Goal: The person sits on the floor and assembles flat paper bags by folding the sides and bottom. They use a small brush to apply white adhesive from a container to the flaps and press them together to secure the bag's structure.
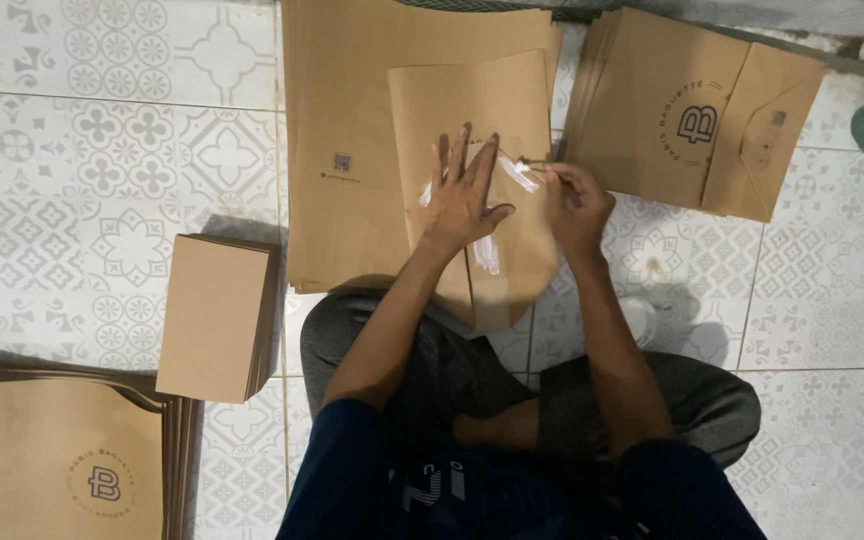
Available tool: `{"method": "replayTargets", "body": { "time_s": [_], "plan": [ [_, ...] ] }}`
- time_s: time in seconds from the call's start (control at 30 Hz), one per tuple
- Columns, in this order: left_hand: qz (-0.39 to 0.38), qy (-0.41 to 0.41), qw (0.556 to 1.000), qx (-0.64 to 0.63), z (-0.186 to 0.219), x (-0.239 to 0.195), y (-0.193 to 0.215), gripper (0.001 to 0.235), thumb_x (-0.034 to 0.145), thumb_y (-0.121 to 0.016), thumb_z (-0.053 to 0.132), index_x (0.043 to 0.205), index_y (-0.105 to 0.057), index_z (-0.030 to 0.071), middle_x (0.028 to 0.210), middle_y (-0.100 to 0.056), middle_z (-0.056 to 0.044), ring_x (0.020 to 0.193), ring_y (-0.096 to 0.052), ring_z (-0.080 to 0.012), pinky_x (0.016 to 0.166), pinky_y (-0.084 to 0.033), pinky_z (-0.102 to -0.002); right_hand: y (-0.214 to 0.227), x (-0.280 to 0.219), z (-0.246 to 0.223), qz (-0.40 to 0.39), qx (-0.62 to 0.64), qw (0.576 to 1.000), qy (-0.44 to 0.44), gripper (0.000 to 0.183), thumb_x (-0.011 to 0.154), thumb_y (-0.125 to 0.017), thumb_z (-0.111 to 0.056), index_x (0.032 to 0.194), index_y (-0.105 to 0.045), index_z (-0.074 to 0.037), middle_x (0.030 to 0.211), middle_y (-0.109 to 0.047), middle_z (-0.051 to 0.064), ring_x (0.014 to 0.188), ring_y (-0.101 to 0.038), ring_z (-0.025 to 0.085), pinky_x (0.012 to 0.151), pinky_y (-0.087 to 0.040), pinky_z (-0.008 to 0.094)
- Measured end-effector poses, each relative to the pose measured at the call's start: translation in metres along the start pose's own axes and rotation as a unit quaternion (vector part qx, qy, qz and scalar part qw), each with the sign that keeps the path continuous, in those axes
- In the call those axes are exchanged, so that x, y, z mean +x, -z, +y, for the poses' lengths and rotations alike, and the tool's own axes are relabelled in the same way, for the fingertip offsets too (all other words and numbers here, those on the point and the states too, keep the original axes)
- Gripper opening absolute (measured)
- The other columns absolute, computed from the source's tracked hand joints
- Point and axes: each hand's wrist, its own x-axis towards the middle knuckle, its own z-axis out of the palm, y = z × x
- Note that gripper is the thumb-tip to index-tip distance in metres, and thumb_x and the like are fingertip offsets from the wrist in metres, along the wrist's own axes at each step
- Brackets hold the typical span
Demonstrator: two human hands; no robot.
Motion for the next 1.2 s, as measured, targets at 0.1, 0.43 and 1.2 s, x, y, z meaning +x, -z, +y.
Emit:
{"method": "replayTargets", "body": {
  "time_s": [0.1, 0.43, 1.2],
  "plan": [
    [0.007, -0.005, 1.000, -0.015, -0.001, -0.002, 0.006, 0.114, 0.088, -0.071, 0.065, 0.165, -0.007, 0.012, 0.169, -0.031, -0.005, 0.158, 0.004, -0.0362, 0.123, 0.015, -0.061, -0.023, 0.009, -0.008, -0.006, 0.029, 1.000, -0.005, 0.010, 0.098, -0.072, 0.004, 0.108, -0.071, 0.006, 0.098, -0.075, 0.022, 0.094, -0.075, 0.030, 0.081, -0.061, 0.037],
    [0.146, 0.053, 0.986, -0.052, -0.061, -0.005, -0.003, 0.109, 0.066, -0.088, 0.066, 0.150, -0.044, 0.012, 0.144, -0.051, -0.011, 0.136, -0.042, -0.0360, 0.118, -0.028, -0.056, -0.048, 0.005, 0.006, -0.026, 0.098, 0.994, -0.049, 0.014, 0.098, -0.069, 0.005, 0.112, -0.067, 0.009, 0.103, -0.075, 0.023, 0.099, -0.074, 0.026, 0.085, -0.061, 0.034],
    [0.051, 0.134, 0.988, -0.049, -0.048, -0.001, -0.002, 0.080, 0.078, -0.086, 0.039, 0.143, -0.051, 0.009, 0.145, -0.041, -0.013, 0.142, -0.029, -0.0360, 0.123, -0.012, -0.062, -0.059, 0.011, 0.044, -0.011, 0.110, 0.989, -0.103, 0.018, 0.097, -0.071, 0.002, 0.114, -0.066, 0.002, 0.106, -0.075, 0.017, 0.100, -0.073, 0.021, 0.089, -0.060, 0.032]
  ]
}}
